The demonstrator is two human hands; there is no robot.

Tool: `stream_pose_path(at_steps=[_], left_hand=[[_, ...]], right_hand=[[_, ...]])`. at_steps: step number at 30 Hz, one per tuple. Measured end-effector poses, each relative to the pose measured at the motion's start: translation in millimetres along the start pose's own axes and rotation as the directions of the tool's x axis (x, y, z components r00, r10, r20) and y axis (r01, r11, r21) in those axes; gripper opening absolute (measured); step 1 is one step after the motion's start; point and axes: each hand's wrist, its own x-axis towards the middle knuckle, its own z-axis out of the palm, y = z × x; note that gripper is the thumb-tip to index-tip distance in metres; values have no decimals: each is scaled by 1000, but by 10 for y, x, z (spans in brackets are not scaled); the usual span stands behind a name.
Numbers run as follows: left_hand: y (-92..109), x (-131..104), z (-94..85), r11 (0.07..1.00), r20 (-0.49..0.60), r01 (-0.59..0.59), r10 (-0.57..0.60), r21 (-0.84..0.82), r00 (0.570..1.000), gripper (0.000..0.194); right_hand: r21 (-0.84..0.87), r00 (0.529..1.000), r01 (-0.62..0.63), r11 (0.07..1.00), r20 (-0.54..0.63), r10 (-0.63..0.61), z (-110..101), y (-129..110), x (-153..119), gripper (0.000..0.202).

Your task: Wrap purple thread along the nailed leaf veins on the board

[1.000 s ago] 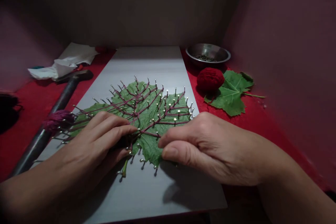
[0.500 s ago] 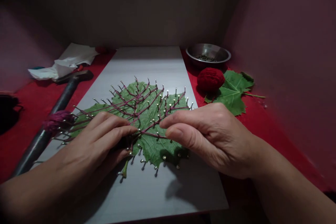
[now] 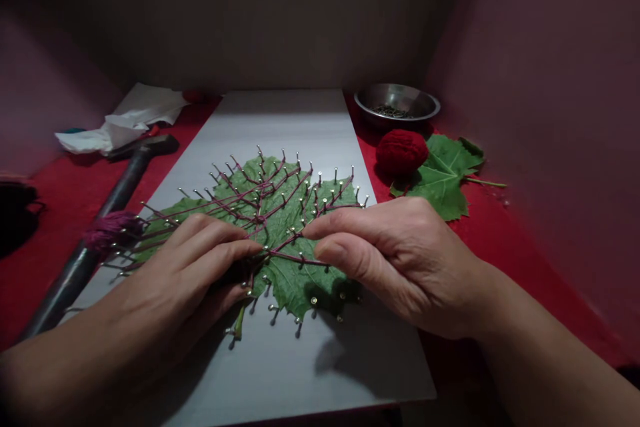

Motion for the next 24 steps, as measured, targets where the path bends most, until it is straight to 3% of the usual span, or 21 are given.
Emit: stream_pose_path(at_steps=[7, 11, 16, 24], left_hand=[[15, 7, 2, 999, 58, 47, -46, -14, 997, 17], [12, -7, 10, 999, 44, 39, -38, -15, 998, 17], [-13, -15, 21, 999, 30, 30, -30, -13, 999, 19], [-13, -21, 27, 999, 25, 29, -28, -28, 999, 21]], right_hand=[[70, 960, -110, 992, -252, 124, 18, 18, -63, 23], [58, 940, -117, 991, -316, 129, 56, 36, -76, 24], [38, 936, -144, 989, -320, 149, 112, 28, -74, 22], [-67, 971, -115, 991, -220, 98, 89, 55, -1, 24]])
